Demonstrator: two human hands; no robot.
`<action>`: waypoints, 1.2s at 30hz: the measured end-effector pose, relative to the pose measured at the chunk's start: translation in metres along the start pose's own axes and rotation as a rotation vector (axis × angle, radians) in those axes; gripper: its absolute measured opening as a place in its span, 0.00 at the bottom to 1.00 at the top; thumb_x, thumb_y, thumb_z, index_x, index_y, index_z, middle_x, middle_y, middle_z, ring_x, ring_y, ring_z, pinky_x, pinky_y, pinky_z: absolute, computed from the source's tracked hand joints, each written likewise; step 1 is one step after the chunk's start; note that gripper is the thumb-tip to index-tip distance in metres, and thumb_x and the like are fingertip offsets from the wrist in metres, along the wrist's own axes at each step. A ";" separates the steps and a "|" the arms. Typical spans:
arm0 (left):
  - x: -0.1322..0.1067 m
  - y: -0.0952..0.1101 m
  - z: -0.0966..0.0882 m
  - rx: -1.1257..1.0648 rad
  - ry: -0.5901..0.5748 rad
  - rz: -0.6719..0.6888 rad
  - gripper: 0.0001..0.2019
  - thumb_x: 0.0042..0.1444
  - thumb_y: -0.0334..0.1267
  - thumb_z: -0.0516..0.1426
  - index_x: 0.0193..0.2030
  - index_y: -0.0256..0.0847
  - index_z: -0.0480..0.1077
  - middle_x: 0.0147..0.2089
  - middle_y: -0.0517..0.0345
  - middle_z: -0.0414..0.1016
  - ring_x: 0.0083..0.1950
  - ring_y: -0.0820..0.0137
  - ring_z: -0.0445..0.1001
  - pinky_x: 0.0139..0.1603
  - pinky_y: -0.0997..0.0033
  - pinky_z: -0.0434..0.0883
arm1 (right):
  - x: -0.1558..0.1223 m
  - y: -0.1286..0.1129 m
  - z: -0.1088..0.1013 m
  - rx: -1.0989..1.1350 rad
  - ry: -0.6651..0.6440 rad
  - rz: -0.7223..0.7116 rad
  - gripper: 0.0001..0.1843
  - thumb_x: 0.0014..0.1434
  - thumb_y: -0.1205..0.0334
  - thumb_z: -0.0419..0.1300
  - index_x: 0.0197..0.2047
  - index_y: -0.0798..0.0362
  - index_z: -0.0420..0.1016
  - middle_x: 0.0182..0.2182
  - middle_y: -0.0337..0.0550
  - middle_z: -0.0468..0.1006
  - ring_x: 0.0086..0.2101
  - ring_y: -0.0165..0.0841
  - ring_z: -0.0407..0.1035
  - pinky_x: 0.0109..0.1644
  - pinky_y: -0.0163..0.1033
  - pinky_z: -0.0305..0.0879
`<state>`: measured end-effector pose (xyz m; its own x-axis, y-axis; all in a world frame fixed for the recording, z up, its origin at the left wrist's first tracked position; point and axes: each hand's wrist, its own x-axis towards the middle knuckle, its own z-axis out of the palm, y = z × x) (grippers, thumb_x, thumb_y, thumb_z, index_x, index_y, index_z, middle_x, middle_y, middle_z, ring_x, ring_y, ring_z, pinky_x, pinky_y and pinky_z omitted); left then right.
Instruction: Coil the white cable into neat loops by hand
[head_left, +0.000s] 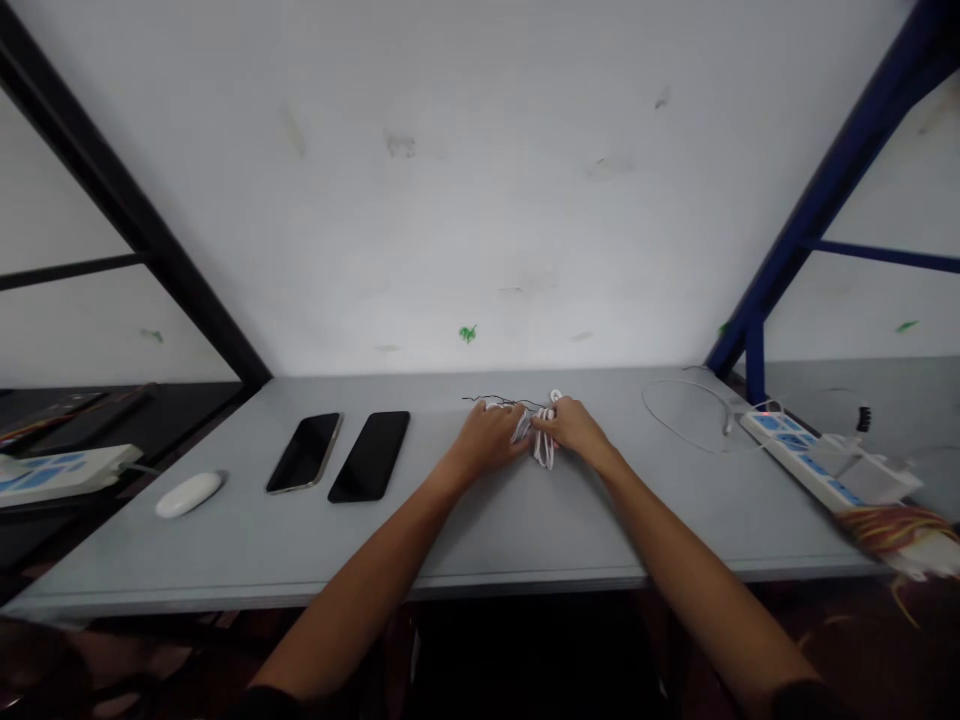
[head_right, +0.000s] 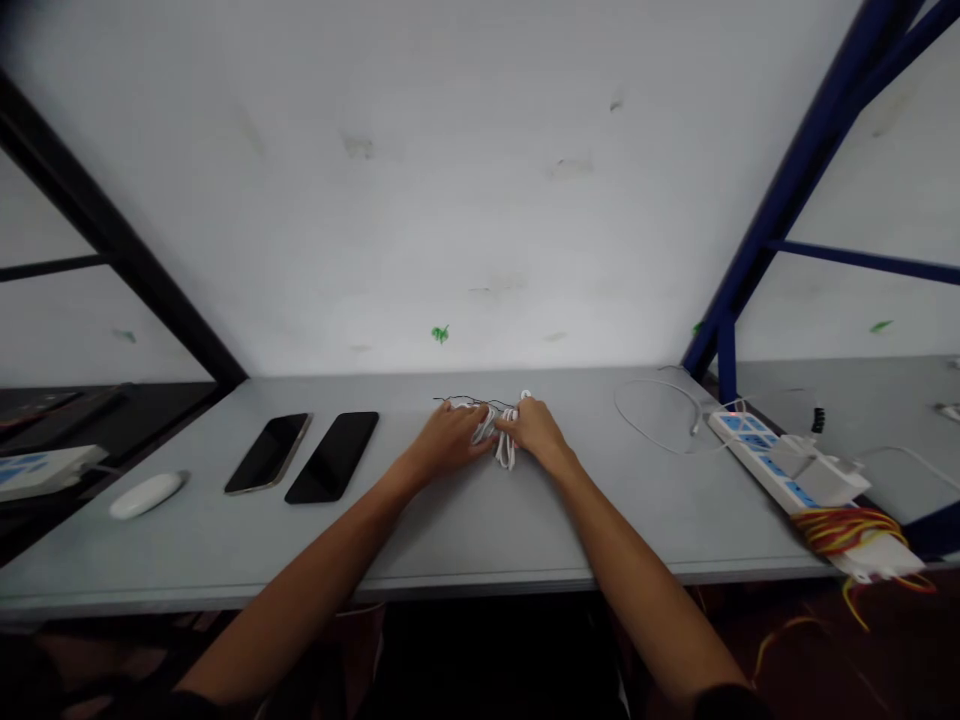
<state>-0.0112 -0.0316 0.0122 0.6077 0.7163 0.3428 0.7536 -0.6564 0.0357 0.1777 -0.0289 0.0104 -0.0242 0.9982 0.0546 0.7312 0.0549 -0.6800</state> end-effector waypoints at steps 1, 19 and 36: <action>0.000 0.002 0.002 -0.005 -0.016 0.020 0.15 0.65 0.47 0.55 0.47 0.37 0.71 0.42 0.43 0.79 0.45 0.53 0.77 0.51 0.55 0.64 | 0.001 -0.001 0.004 -0.020 0.026 -0.011 0.19 0.57 0.55 0.67 0.19 0.50 0.68 0.15 0.42 0.73 0.21 0.34 0.69 0.25 0.36 0.56; 0.001 -0.012 -0.003 -0.304 -0.057 0.013 0.07 0.63 0.43 0.57 0.39 0.42 0.71 0.37 0.54 0.77 0.38 0.63 0.73 0.44 0.64 0.61 | -0.016 0.010 -0.025 -0.448 0.122 0.091 0.13 0.65 0.51 0.60 0.45 0.51 0.74 0.47 0.54 0.79 0.42 0.43 0.75 0.39 0.40 0.59; 0.003 0.023 0.004 -0.187 -0.119 0.180 0.22 0.63 0.56 0.57 0.27 0.40 0.66 0.35 0.52 0.73 0.41 0.61 0.72 0.54 0.55 0.58 | -0.012 0.017 -0.027 -0.209 0.203 0.065 0.08 0.57 0.62 0.59 0.27 0.50 0.66 0.28 0.41 0.75 0.27 0.30 0.62 0.31 0.37 0.51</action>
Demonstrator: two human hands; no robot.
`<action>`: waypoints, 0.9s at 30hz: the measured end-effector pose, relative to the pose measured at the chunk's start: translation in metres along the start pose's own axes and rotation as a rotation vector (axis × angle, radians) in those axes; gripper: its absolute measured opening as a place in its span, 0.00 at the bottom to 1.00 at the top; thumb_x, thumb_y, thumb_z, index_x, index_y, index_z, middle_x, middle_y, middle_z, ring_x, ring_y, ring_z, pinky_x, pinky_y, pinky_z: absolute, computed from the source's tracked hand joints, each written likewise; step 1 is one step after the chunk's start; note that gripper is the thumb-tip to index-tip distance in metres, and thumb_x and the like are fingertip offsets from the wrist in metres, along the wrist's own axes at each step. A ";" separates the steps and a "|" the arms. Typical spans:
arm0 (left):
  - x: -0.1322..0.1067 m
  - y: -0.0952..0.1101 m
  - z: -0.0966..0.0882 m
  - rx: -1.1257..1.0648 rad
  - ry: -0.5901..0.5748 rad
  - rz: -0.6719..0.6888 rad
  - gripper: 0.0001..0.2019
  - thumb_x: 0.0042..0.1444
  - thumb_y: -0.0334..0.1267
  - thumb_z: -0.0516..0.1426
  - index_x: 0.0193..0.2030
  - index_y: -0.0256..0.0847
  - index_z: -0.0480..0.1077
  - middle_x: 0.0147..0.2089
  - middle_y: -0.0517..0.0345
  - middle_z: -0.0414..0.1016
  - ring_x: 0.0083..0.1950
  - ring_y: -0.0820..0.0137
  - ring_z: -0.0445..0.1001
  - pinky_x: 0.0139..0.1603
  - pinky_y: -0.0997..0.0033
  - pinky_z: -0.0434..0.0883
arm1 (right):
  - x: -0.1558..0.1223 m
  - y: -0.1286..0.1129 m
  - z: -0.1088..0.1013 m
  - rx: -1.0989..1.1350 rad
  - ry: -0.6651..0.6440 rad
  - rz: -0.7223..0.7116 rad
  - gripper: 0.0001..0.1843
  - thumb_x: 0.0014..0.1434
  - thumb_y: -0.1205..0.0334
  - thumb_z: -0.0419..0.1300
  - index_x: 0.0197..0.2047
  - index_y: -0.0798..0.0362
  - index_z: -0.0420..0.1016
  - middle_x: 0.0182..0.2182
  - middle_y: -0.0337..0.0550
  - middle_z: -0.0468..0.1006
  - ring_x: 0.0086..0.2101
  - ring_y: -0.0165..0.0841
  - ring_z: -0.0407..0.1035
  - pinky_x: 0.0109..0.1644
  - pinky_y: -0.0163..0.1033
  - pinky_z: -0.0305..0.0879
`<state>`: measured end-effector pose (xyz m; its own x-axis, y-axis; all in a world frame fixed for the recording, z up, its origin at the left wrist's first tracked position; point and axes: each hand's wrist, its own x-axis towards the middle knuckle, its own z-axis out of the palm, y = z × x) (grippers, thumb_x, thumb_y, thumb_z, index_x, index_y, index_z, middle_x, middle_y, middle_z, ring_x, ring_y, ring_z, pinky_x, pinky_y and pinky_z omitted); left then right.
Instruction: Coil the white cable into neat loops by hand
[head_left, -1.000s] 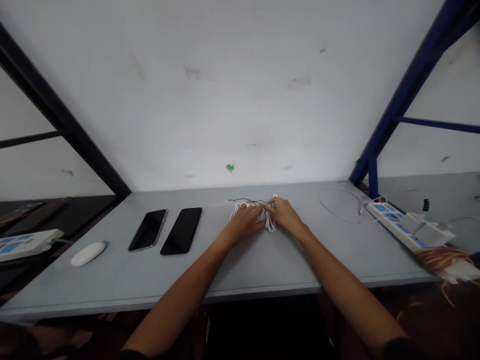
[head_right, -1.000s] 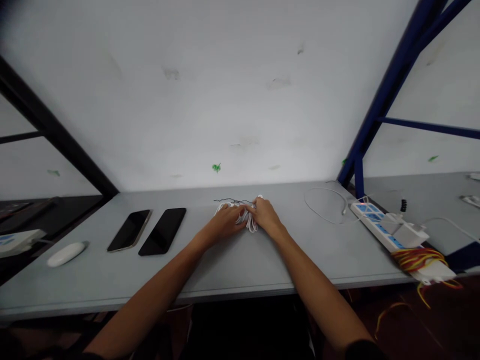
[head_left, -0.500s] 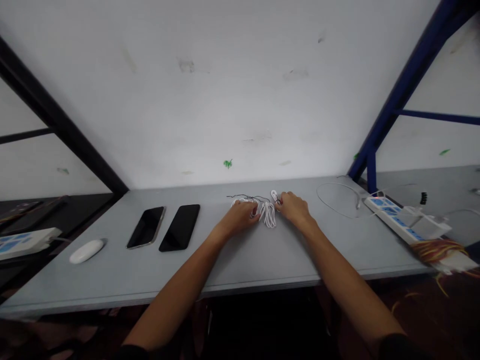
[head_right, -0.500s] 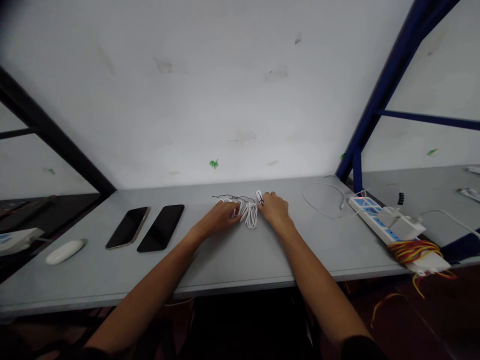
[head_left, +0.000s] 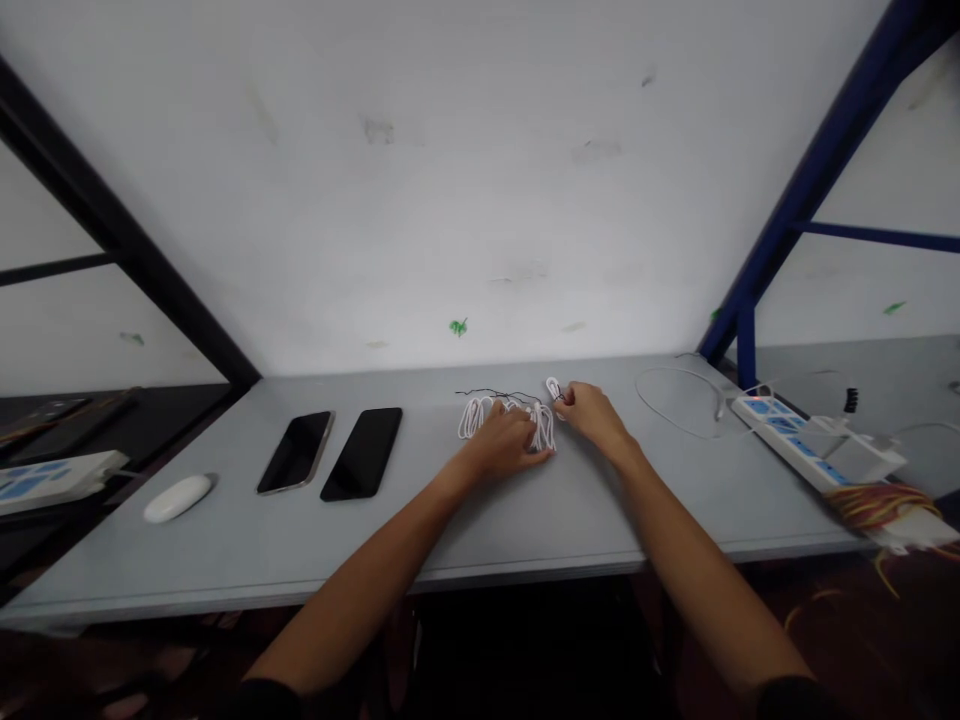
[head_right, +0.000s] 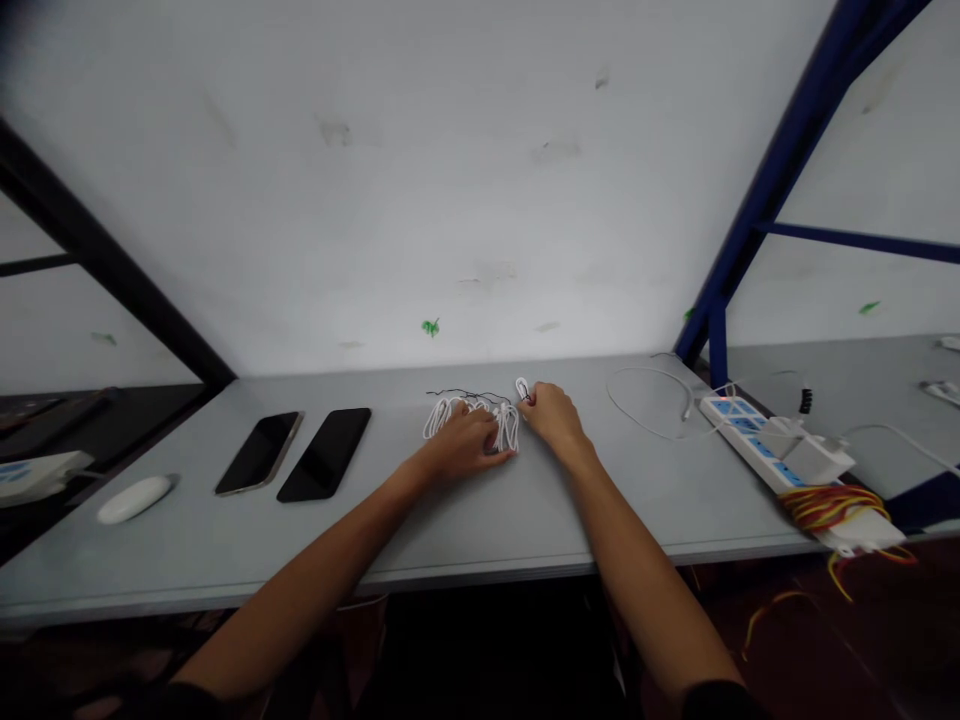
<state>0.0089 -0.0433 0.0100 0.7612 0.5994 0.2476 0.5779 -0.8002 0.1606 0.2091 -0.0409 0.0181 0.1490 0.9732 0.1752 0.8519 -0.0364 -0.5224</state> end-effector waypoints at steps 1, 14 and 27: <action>0.000 0.002 0.003 -0.003 0.009 -0.005 0.21 0.63 0.54 0.57 0.27 0.40 0.66 0.35 0.52 0.73 0.41 0.61 0.72 0.55 0.54 0.58 | 0.000 0.000 0.000 0.024 0.012 -0.008 0.09 0.56 0.63 0.59 0.27 0.50 0.64 0.28 0.40 0.74 0.27 0.30 0.61 0.31 0.37 0.51; 0.012 -0.006 -0.008 -0.957 0.497 -0.435 0.18 0.67 0.54 0.51 0.43 0.41 0.71 0.32 0.61 0.71 0.31 0.71 0.66 0.36 0.70 0.62 | -0.001 -0.015 -0.002 0.892 -0.234 -0.276 0.17 0.61 0.44 0.61 0.33 0.47 0.64 0.21 0.31 0.68 0.22 0.30 0.62 0.28 0.36 0.58; 0.011 -0.009 -0.004 -1.669 0.425 -0.458 0.18 0.53 0.48 0.68 0.41 0.40 0.70 0.32 0.59 0.75 0.33 0.72 0.74 0.39 0.71 0.66 | -0.015 -0.035 -0.005 0.911 -0.335 -0.439 0.17 0.66 0.45 0.59 0.36 0.50 0.72 0.28 0.36 0.73 0.32 0.32 0.68 0.39 0.38 0.64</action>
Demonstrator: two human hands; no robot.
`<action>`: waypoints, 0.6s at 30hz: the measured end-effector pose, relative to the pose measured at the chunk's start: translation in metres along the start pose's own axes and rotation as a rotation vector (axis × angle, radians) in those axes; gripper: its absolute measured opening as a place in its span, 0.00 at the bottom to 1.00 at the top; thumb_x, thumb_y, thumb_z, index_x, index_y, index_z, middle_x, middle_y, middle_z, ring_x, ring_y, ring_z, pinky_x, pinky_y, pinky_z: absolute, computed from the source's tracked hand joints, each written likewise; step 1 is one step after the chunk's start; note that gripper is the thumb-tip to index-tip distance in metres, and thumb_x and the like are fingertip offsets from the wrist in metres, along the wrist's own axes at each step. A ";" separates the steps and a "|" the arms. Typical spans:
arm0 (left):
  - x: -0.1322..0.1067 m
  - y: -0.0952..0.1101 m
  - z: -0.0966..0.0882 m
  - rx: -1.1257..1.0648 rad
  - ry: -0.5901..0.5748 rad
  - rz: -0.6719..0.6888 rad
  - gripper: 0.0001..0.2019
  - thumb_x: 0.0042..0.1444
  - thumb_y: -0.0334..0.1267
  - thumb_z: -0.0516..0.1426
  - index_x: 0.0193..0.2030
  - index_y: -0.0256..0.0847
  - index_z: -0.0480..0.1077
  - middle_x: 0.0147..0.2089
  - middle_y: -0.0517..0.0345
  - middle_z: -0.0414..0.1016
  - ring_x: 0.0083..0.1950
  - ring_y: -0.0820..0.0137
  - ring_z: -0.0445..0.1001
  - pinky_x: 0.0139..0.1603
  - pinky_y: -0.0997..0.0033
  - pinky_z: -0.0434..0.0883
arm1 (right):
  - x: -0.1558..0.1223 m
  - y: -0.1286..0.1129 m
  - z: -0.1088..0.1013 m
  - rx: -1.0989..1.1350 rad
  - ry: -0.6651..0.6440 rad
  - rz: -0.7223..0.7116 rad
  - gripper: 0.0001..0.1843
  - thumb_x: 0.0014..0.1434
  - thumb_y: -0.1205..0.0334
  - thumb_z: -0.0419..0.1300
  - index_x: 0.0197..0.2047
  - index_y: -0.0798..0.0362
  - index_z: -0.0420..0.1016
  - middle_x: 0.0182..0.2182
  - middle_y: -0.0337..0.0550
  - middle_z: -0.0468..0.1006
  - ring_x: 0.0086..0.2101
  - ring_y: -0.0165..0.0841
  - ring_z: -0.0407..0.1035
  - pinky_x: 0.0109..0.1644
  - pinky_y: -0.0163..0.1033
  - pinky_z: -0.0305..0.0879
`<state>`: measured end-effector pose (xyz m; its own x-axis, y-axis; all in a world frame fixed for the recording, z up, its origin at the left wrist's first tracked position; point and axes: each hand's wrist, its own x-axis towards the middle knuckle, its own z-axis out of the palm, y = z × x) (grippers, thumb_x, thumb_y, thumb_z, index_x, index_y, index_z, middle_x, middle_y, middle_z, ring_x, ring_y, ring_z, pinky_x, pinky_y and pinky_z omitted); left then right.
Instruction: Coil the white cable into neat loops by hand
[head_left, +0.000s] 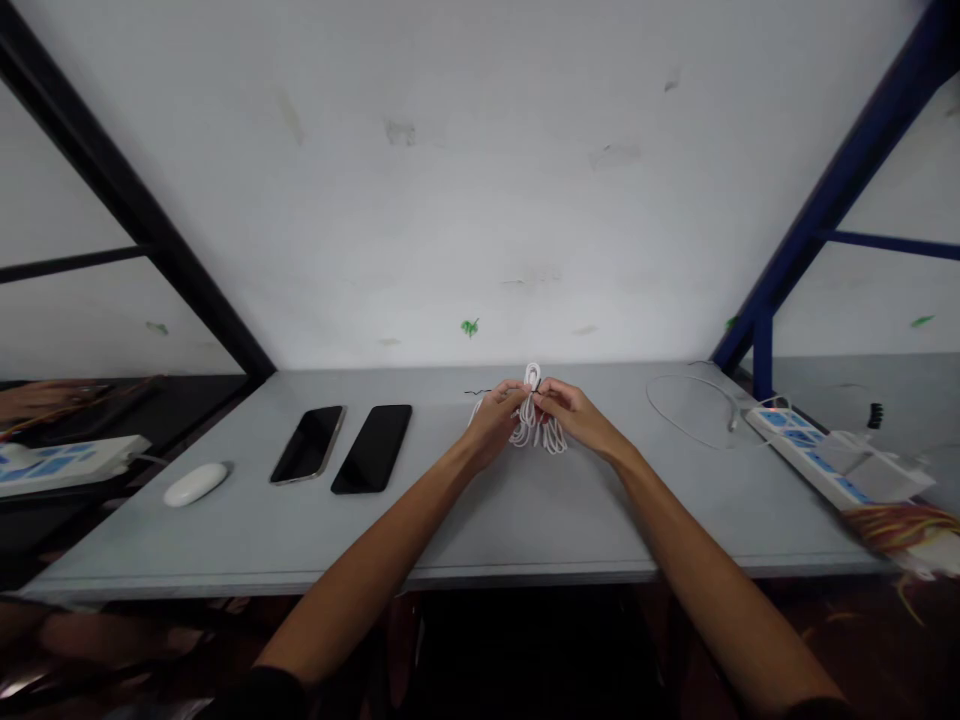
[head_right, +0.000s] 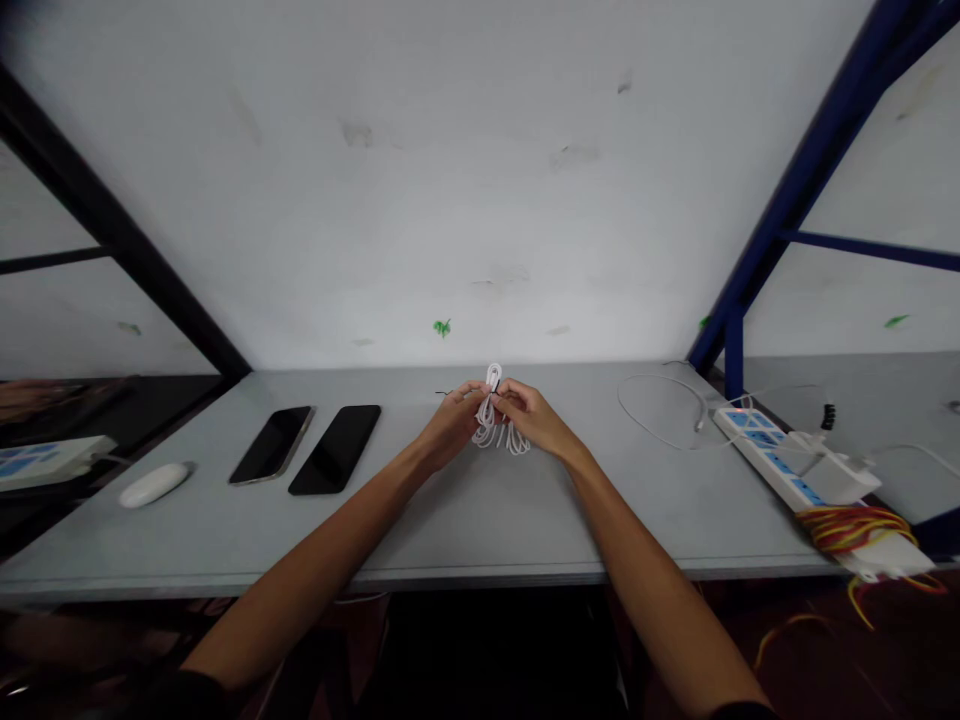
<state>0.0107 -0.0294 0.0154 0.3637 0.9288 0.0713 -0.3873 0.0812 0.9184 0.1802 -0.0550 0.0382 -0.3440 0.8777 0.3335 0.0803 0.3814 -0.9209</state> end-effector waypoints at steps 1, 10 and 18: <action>0.000 0.001 0.000 -0.004 -0.002 -0.002 0.18 0.52 0.48 0.68 0.41 0.40 0.70 0.32 0.60 0.75 0.32 0.72 0.74 0.38 0.71 0.66 | 0.000 0.001 -0.001 -0.005 -0.005 -0.002 0.17 0.66 0.46 0.59 0.36 0.50 0.72 0.29 0.37 0.74 0.33 0.32 0.69 0.40 0.38 0.64; 0.000 0.010 0.001 -0.058 0.102 0.033 0.23 0.44 0.43 0.73 0.43 0.38 0.72 0.31 0.60 0.78 0.31 0.73 0.73 0.35 0.72 0.65 | 0.005 0.016 0.000 -0.007 0.133 -0.099 0.15 0.60 0.48 0.68 0.44 0.49 0.77 0.38 0.43 0.81 0.40 0.36 0.75 0.49 0.43 0.70; 0.003 0.007 0.001 -0.099 0.090 0.023 0.20 0.45 0.42 0.73 0.42 0.34 0.79 0.35 0.54 0.81 0.34 0.71 0.75 0.42 0.68 0.68 | 0.010 0.029 -0.001 0.037 0.222 -0.039 0.18 0.53 0.49 0.72 0.41 0.51 0.80 0.36 0.45 0.83 0.39 0.38 0.78 0.48 0.45 0.73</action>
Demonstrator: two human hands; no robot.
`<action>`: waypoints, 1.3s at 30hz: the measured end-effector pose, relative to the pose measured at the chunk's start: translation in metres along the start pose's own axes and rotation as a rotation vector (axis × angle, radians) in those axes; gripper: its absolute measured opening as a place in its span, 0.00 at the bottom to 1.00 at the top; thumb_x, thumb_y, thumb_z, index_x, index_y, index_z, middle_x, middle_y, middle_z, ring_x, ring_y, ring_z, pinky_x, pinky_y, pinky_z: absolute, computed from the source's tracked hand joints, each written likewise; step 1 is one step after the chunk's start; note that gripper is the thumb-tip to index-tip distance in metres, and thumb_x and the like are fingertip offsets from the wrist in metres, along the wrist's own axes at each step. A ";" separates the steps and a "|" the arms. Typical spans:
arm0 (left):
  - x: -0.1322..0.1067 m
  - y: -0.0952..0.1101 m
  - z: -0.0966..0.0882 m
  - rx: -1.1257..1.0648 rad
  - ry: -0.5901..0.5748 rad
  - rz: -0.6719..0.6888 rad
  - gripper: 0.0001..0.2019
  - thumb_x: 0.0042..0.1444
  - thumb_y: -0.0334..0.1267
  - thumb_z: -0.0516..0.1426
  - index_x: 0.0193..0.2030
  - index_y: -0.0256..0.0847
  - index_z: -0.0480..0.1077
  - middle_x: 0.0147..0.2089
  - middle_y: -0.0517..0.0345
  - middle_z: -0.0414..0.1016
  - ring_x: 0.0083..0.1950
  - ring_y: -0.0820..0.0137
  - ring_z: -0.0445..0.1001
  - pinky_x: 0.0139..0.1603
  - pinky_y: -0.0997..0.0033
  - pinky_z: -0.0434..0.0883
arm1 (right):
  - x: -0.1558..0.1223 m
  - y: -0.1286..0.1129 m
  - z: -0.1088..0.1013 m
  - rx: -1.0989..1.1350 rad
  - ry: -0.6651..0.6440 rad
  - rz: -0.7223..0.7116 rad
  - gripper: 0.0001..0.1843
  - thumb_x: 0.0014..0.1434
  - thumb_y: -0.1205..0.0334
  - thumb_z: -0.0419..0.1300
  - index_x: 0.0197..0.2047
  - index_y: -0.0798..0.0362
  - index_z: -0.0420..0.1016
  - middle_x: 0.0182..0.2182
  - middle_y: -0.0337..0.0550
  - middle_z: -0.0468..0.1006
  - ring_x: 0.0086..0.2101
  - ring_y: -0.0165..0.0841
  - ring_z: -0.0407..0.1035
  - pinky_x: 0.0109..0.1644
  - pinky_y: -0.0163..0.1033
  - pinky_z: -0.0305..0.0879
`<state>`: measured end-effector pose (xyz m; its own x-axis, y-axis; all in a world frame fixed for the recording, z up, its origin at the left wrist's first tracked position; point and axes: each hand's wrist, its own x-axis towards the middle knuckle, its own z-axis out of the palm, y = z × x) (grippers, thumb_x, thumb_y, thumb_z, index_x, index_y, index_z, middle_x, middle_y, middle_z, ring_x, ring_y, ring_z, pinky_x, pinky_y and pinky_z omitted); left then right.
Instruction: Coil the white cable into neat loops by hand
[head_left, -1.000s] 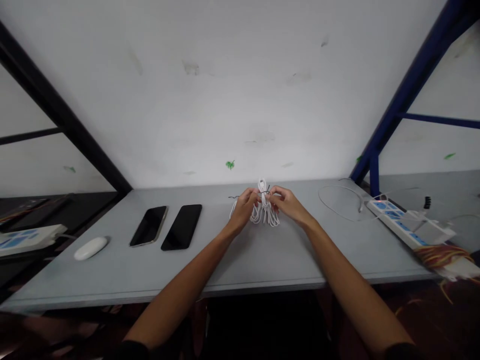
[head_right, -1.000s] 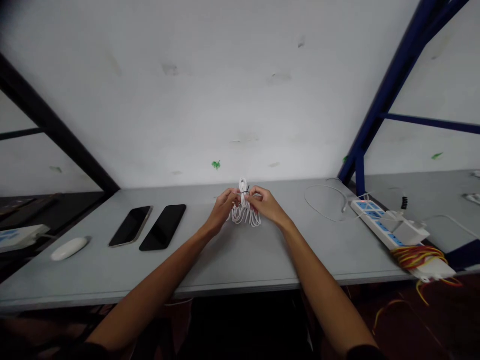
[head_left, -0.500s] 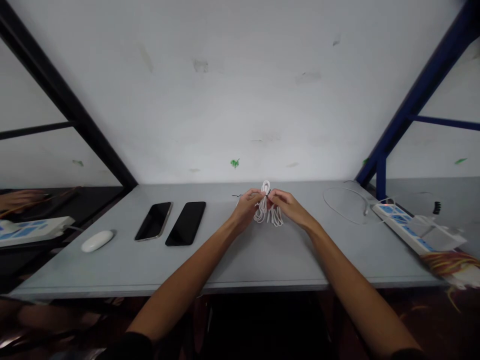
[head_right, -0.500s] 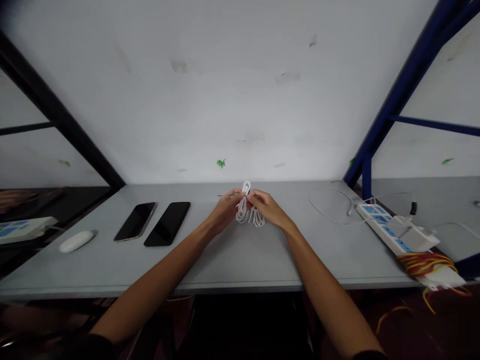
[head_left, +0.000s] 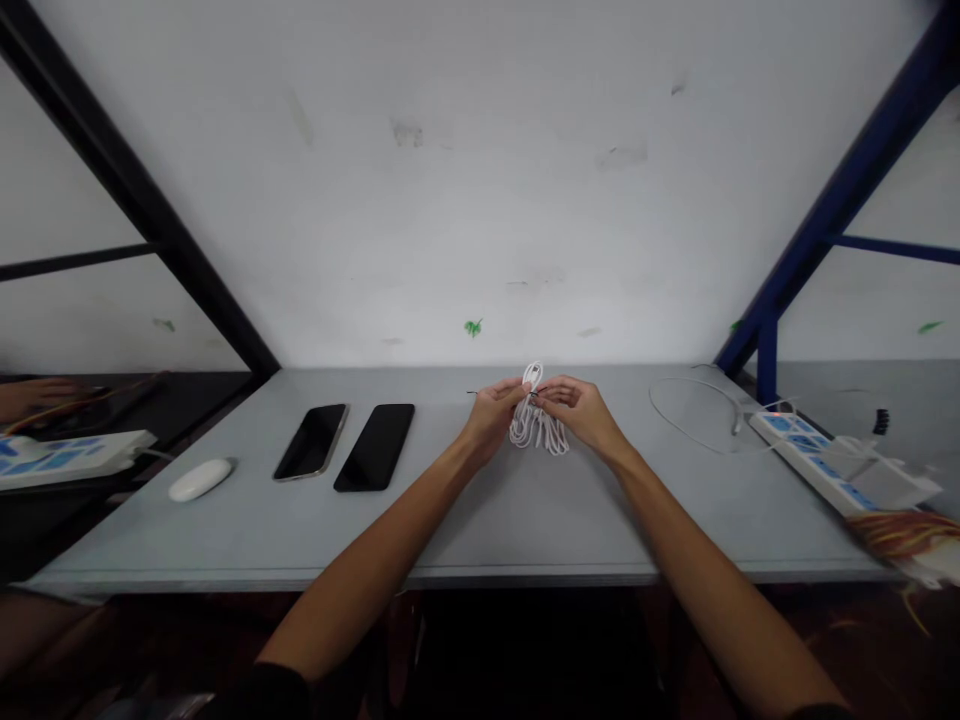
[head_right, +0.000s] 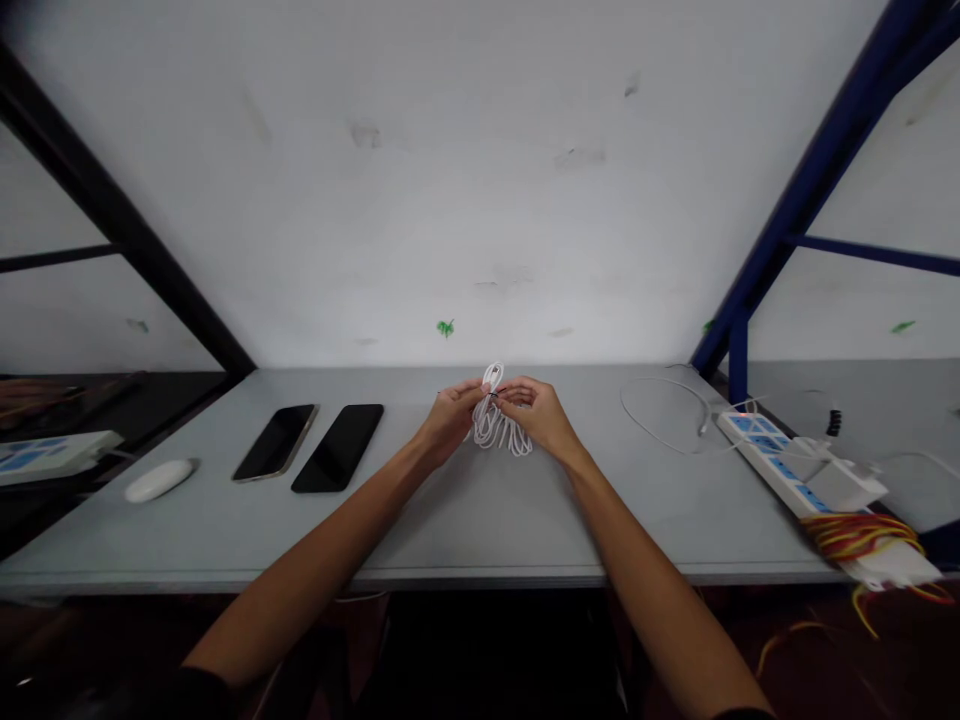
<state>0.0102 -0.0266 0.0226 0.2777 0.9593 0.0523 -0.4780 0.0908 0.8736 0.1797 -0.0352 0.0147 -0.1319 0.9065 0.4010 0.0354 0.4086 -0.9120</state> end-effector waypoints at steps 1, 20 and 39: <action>0.000 0.000 0.000 0.011 0.014 0.003 0.20 0.45 0.42 0.73 0.42 0.34 0.79 0.35 0.54 0.81 0.34 0.71 0.75 0.42 0.68 0.68 | 0.000 0.000 0.000 -0.029 0.002 -0.020 0.17 0.54 0.50 0.72 0.41 0.51 0.80 0.37 0.46 0.84 0.39 0.39 0.78 0.48 0.45 0.73; -0.001 0.009 -0.006 0.044 0.007 0.072 0.22 0.46 0.43 0.72 0.46 0.40 0.73 0.36 0.61 0.76 0.35 0.74 0.72 0.39 0.72 0.66 | -0.003 -0.003 0.008 -0.060 0.141 0.122 0.22 0.60 0.40 0.63 0.34 0.53 0.80 0.30 0.44 0.80 0.32 0.36 0.71 0.39 0.42 0.67; -0.002 0.022 -0.005 0.069 -0.081 -0.163 0.11 0.47 0.37 0.71 0.33 0.35 0.77 0.30 0.58 0.74 0.29 0.75 0.68 0.32 0.72 0.63 | -0.002 -0.009 0.011 -0.045 0.089 -0.196 0.14 0.60 0.48 0.66 0.31 0.48 0.83 0.33 0.43 0.78 0.37 0.36 0.72 0.45 0.43 0.68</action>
<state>-0.0046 -0.0258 0.0392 0.4145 0.9083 -0.0564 -0.3641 0.2223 0.9045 0.1688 -0.0416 0.0211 -0.0526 0.8143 0.5780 0.0620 0.5804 -0.8120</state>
